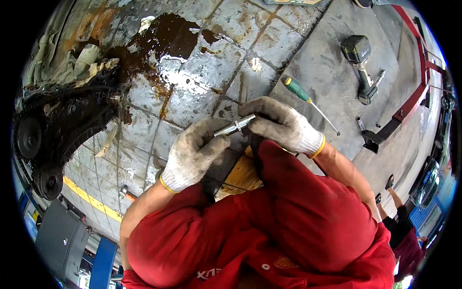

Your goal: The person disassembles a car engine block on a tiled workshop floor, using a power impact wrench to remove bolts and a hammer to tap components. The person removes the timing chain and sprocket assembly, places bolts into a wooden box, and continues to detach parts from the engine block.

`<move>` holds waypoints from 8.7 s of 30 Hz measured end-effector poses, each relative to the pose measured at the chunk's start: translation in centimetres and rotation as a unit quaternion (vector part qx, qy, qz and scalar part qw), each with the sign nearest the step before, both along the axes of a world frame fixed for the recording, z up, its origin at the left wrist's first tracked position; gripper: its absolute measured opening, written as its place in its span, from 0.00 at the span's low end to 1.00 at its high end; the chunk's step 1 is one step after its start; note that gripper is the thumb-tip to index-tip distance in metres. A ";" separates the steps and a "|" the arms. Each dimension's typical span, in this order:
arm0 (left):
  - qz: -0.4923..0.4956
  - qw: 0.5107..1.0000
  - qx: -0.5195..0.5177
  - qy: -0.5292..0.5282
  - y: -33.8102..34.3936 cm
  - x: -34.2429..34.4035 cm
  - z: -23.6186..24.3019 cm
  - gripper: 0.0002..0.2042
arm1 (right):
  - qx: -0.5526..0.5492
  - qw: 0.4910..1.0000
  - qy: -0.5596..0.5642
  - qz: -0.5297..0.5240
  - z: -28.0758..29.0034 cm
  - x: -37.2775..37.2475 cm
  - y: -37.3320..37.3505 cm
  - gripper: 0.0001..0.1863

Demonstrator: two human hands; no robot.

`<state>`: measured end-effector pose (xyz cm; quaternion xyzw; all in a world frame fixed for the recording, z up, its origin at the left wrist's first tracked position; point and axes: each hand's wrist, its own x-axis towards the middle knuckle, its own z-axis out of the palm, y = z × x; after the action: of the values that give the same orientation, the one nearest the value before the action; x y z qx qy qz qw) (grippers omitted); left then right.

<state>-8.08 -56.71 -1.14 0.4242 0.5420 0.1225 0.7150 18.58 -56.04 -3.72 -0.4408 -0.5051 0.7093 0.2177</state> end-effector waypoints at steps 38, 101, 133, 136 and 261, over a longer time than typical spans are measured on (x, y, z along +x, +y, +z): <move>0.623 0.741 0.185 -0.169 -2.0 -19.7 2.0 0.15 | -0.133 0.991 -0.025 0.014 1.3 -12.1 0.5 0.09; 0.569 0.813 0.114 -0.047 0.8 -7.8 -0.5 0.17 | 0.066 0.713 -0.697 0.019 -12.3 45.0 -8.0 0.24; 0.367 0.924 0.104 -0.011 -0.4 -8.9 -2.9 0.19 | 0.147 0.751 -0.641 0.065 -11.5 33.0 -10.4 0.33; 0.171 0.968 0.167 0.079 2.2 -8.0 0.1 0.20 | 0.149 0.737 -0.655 0.076 -10.0 32.6 -10.6 0.34; 0.470 0.832 0.109 -0.275 -0.3 -22.4 2.3 0.15 | -0.014 0.965 0.141 -0.220 -2.3 -35.8 -8.9 0.31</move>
<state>-30.45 -57.00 1.15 0.1427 0.4403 0.6137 0.6396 -17.19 -64.90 -6.00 -0.4401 -0.3495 0.7058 0.4313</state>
